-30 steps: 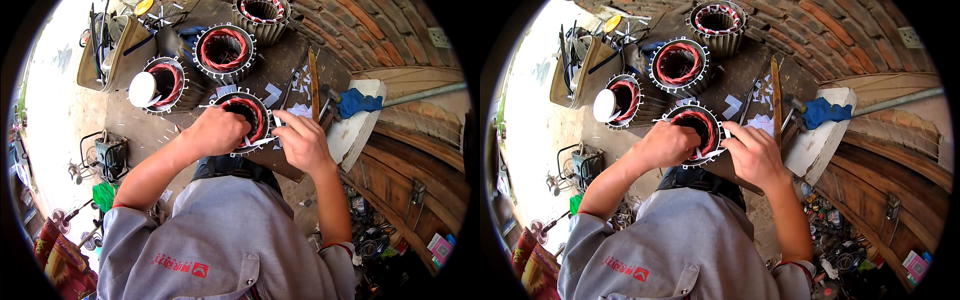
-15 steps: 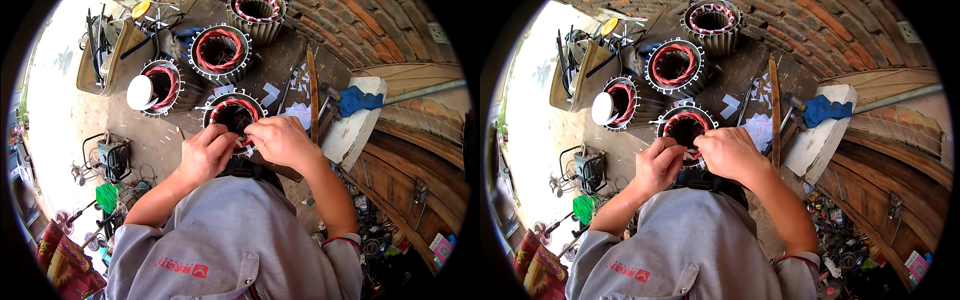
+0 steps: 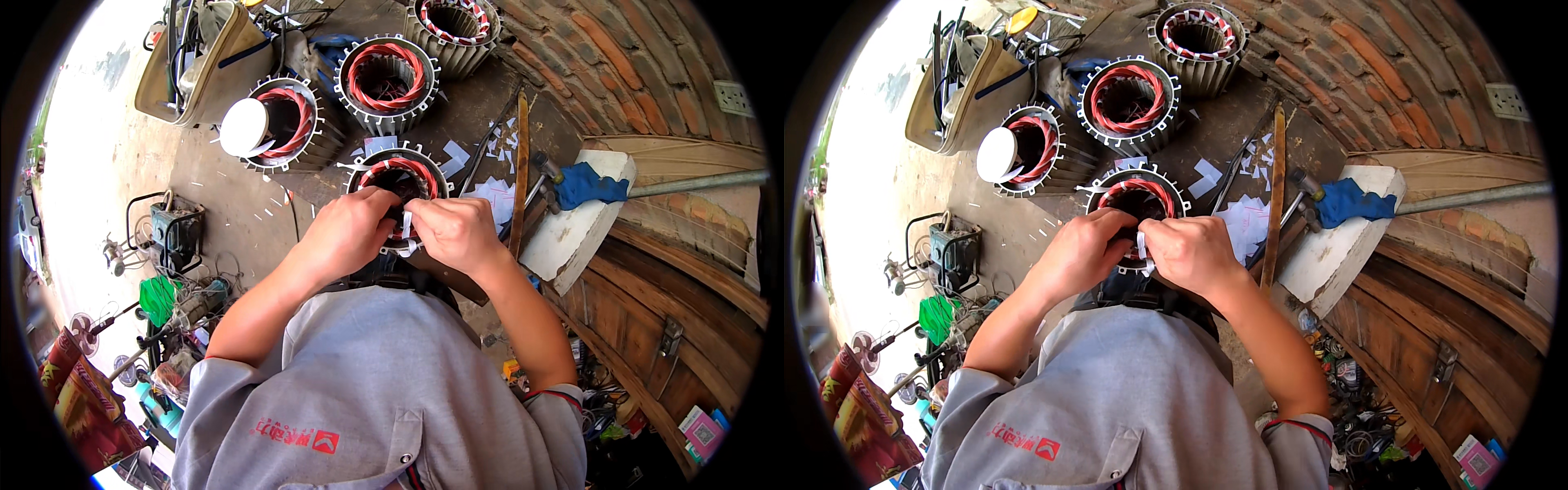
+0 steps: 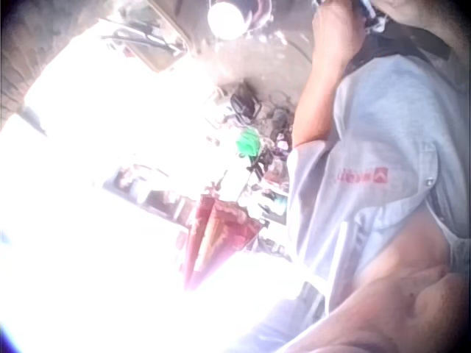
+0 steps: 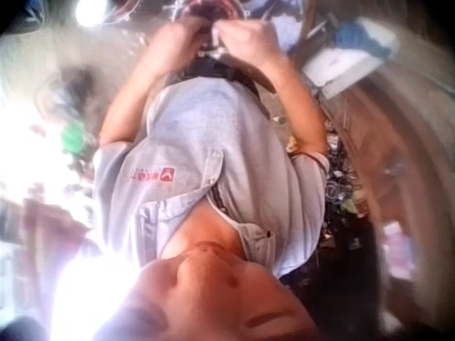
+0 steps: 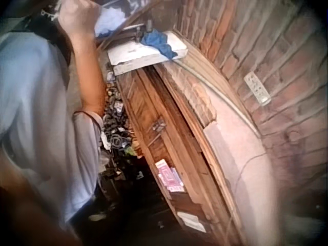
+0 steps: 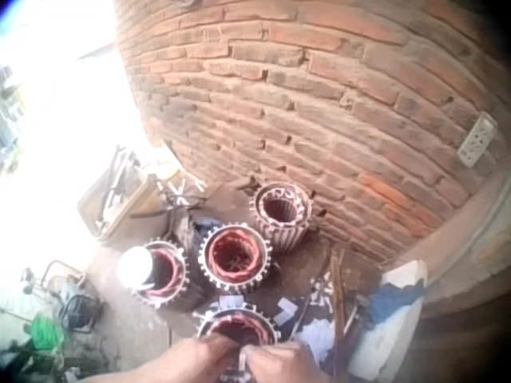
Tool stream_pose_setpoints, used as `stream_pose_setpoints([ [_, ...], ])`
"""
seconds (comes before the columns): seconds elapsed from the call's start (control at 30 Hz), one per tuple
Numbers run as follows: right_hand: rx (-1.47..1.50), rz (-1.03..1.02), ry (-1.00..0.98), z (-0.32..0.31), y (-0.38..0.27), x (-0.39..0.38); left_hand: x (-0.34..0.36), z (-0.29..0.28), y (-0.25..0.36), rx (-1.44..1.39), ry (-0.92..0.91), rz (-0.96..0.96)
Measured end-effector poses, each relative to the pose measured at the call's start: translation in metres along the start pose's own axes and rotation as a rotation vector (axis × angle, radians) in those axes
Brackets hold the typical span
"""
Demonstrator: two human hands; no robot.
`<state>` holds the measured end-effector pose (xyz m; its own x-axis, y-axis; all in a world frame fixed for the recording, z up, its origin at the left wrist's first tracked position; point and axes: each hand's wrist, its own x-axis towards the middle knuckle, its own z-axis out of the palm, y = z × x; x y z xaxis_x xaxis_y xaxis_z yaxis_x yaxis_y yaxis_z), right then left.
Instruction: The person winds white insulating tape around the copper windings of a motor stator. They repeatedly wrap the tape around the stator's teeth and slots to secure the copper coils, adjusting the stator's position as needed.
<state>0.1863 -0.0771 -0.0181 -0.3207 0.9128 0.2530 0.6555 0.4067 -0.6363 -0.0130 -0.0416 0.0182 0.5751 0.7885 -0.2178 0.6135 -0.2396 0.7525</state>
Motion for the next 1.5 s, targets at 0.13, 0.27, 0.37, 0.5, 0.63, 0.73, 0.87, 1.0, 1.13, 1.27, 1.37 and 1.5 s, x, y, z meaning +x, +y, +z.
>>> stream_pose_setpoints([
  [0.13, 0.088, -0.013, 0.089, -0.001, 0.004, -0.001, 0.022, -0.003, 0.003, 0.214, -0.220, -0.050],
  [0.27, 0.089, -0.011, 0.046, -0.003, 0.009, -0.004, 0.035, -0.001, 0.001, 0.279, -0.249, -0.066],
  [0.37, 0.100, -0.009, 0.050, 0.000, 0.008, -0.005, 0.036, 0.004, -0.003, 0.319, -0.240, -0.042],
  [0.5, 0.048, -0.020, 0.000, -0.002, 0.006, -0.005, 0.040, 0.007, 0.005, 0.512, -0.324, -0.061],
  [0.63, -0.004, -0.082, 0.010, 0.000, 0.007, -0.010, 0.030, 0.010, 0.004, 0.517, -0.256, 0.015],
  [0.73, 0.014, -0.138, 0.081, -0.001, 0.001, -0.018, 0.014, 0.010, -0.002, 0.362, -0.126, 0.135],
  [0.87, 0.137, -0.129, 0.110, -0.002, -0.003, -0.027, 0.011, 0.003, -0.007, 0.221, -0.137, 0.241],
  [1.0, 0.237, -0.070, 0.079, -0.006, -0.011, -0.023, 0.010, -0.001, -0.007, 0.195, -0.130, 0.308],
  [1.13, 0.260, -0.097, 0.033, -0.003, -0.010, -0.028, 0.007, 0.005, -0.015, 0.156, -0.055, 0.391],
  [1.27, 0.300, -0.117, 0.035, 0.000, -0.010, -0.033, 0.006, 0.010, -0.019, 0.157, -0.016, 0.410],
  [1.37, 0.268, -0.152, -0.022, -0.002, -0.013, -0.036, 0.001, 0.016, -0.022, 0.124, 0.015, 0.420],
  [1.5, 0.172, -0.252, -0.062, -0.007, -0.010, -0.032, 0.010, 0.007, -0.019, 0.102, -0.146, 0.277],
])
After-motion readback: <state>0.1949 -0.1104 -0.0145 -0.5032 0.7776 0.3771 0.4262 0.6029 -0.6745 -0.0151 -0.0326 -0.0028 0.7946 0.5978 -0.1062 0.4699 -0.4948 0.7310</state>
